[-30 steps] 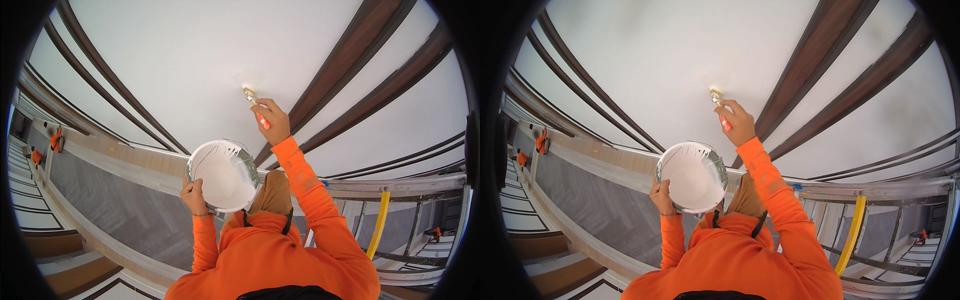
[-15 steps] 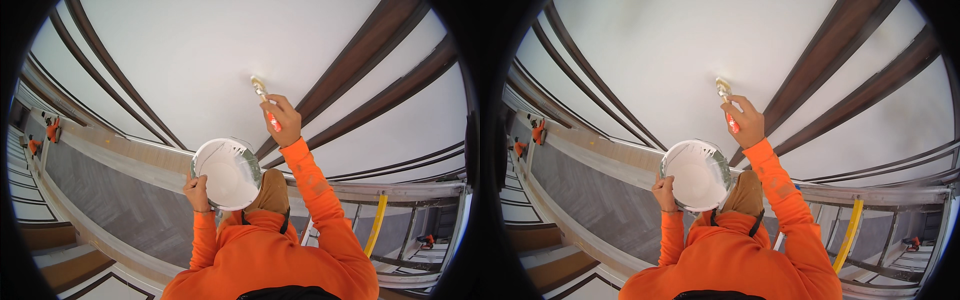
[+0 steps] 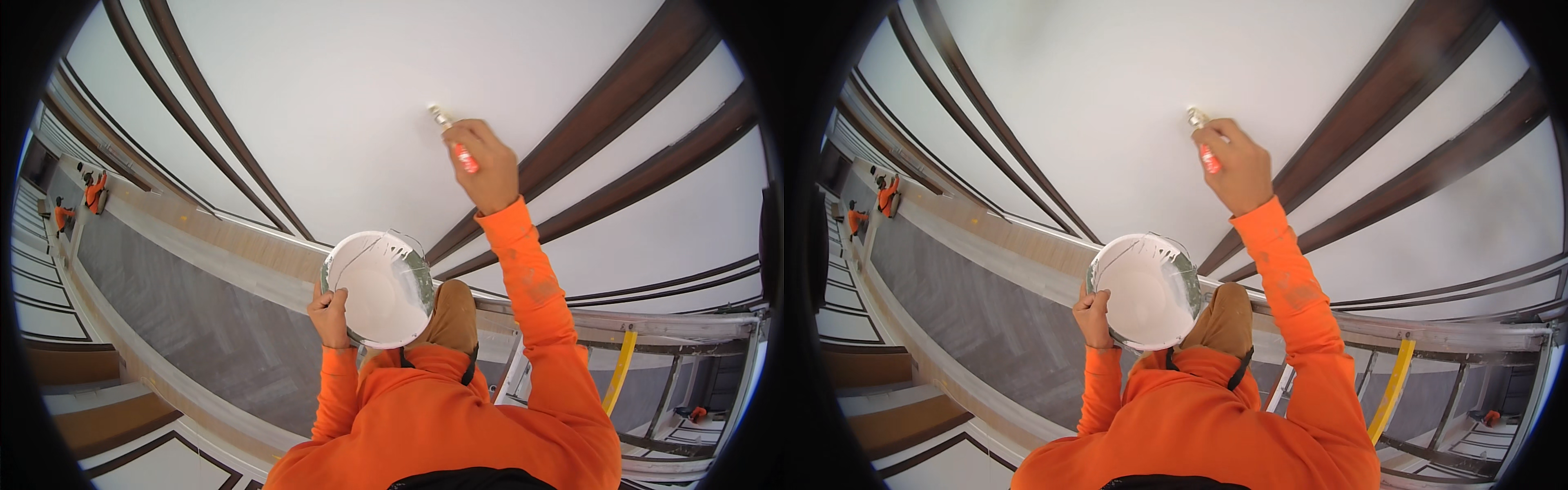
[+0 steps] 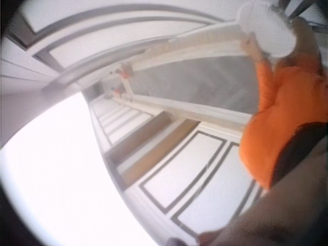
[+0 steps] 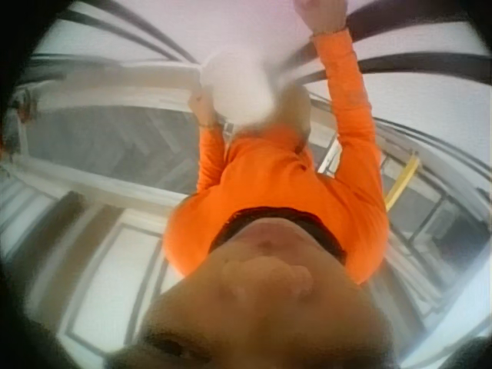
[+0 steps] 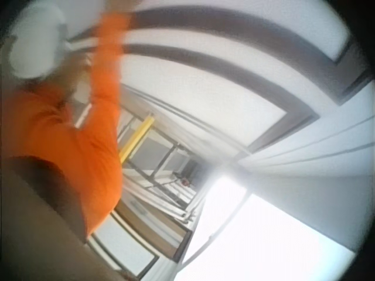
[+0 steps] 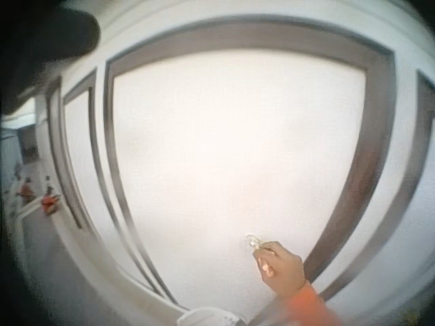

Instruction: The person paints a white ceiling with dark brown beams using a paintbrush and a paint can. They repeatedly dip the brush into the can and apply white paint to the ceiling sections between the beams.

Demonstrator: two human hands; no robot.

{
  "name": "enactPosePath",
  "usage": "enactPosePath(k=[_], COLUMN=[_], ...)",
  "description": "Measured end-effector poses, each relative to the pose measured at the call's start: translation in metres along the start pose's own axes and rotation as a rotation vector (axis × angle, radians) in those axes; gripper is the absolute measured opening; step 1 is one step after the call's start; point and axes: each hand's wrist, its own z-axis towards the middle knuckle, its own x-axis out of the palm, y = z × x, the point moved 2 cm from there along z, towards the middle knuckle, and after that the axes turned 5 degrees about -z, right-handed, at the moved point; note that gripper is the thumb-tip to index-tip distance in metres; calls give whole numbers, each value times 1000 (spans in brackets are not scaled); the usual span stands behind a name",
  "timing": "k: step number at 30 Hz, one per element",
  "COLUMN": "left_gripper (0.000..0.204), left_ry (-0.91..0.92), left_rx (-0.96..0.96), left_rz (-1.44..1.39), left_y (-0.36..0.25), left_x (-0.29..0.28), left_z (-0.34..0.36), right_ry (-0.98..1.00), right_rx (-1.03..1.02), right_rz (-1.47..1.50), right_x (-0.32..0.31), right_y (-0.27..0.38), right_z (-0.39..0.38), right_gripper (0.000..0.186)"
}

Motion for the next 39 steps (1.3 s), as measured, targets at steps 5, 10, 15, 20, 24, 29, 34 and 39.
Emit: enactPosePath(k=[5,10,15,20,24,29,34,39], left_gripper=[35,35,35,34,33,35,34,34], left_ry=[-16,25,18,67,53,32,45,51], left_rx=[-20,5,-12,33,1,-32,-61,-74], left_rz=[-1,3,-36,-19,-6,9,25,18], left_y=[10,9,8,6,16,15,19,3], left_x=[-2,0,4,3,-1,0,-2,2], left_z=[1,4,6,10,10,7,9,6], right_ry=[-209,-5,222,167,-105,-321,-58,20], right_rx=[6,6,12,5,31,-34,50,46], right_rz=[40,11,-29,-16,104,68,86,19], right_x=[-25,-12,44,62,29,-7,-7,-2], right_y=[-2,11,10,9,16,22,11,-12], right_z=[1,-29,-64,-45,-12,-13,-59,-69], right_gripper=[21,23,27,26,21,19,19,18])
